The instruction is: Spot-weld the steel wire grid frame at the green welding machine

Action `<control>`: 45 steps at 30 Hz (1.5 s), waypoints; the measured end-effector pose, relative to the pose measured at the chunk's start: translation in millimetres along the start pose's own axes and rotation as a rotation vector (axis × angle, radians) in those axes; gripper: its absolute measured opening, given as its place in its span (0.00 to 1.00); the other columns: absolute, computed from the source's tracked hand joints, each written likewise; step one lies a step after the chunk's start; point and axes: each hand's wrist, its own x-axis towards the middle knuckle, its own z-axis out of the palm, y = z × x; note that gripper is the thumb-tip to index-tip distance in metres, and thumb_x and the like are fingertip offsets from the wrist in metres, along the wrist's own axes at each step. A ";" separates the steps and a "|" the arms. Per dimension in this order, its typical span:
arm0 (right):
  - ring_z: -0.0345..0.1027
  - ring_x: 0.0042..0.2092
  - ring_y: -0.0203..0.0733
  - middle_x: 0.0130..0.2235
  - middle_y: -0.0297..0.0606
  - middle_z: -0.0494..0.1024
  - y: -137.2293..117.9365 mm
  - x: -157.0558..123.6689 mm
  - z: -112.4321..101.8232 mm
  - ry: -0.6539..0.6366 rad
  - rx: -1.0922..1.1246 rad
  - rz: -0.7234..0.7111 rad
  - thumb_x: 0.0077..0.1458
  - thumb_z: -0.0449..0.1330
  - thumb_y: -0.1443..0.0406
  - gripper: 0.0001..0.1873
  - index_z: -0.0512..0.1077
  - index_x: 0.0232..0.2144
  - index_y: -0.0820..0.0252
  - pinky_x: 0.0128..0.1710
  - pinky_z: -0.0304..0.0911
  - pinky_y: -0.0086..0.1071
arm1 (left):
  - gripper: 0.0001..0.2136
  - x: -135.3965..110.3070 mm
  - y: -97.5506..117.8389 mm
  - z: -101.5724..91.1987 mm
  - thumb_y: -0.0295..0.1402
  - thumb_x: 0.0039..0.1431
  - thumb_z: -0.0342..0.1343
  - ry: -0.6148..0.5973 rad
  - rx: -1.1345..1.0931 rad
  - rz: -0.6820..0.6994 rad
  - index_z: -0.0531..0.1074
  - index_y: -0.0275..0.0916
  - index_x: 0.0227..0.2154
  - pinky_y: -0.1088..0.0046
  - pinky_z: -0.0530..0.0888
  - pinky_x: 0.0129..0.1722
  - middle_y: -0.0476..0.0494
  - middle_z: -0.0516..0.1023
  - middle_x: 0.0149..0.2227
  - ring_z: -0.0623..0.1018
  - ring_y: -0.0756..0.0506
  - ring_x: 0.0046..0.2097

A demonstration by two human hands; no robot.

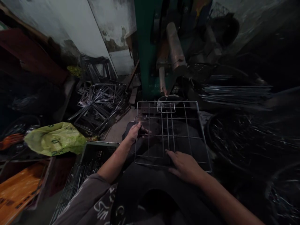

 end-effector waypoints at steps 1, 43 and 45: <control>0.69 0.39 0.48 0.40 0.47 0.74 -1.1 0.6 0.9 0.004 -0.030 -0.027 0.49 0.65 0.66 0.33 0.61 0.56 0.69 0.38 0.65 0.36 | 0.25 -0.1 -0.8 -0.1 0.57 0.48 0.56 -0.003 0.003 0.004 0.61 0.37 0.25 0.78 0.64 0.17 0.34 0.80 0.27 0.79 0.42 0.26; 0.67 0.37 0.45 0.46 0.47 0.73 35.2 22.3 -13.2 0.375 -0.219 -0.311 0.49 0.56 0.72 0.24 0.64 0.51 0.69 0.33 0.64 0.36 | 0.26 35.7 36.1 10.9 0.58 0.45 0.58 -0.008 -0.007 0.220 0.62 0.37 0.23 0.76 0.68 0.16 0.36 0.79 0.25 0.79 0.43 0.25; 0.67 0.37 0.45 0.47 0.47 0.73 37.7 24.8 -14.5 0.390 -0.227 -0.318 0.49 0.56 0.72 0.24 0.64 0.51 0.69 0.33 0.64 0.36 | 0.25 39.0 36.7 11.4 0.57 0.46 0.57 -0.003 -0.017 0.210 0.61 0.37 0.22 0.76 0.68 0.16 0.35 0.79 0.25 0.79 0.42 0.25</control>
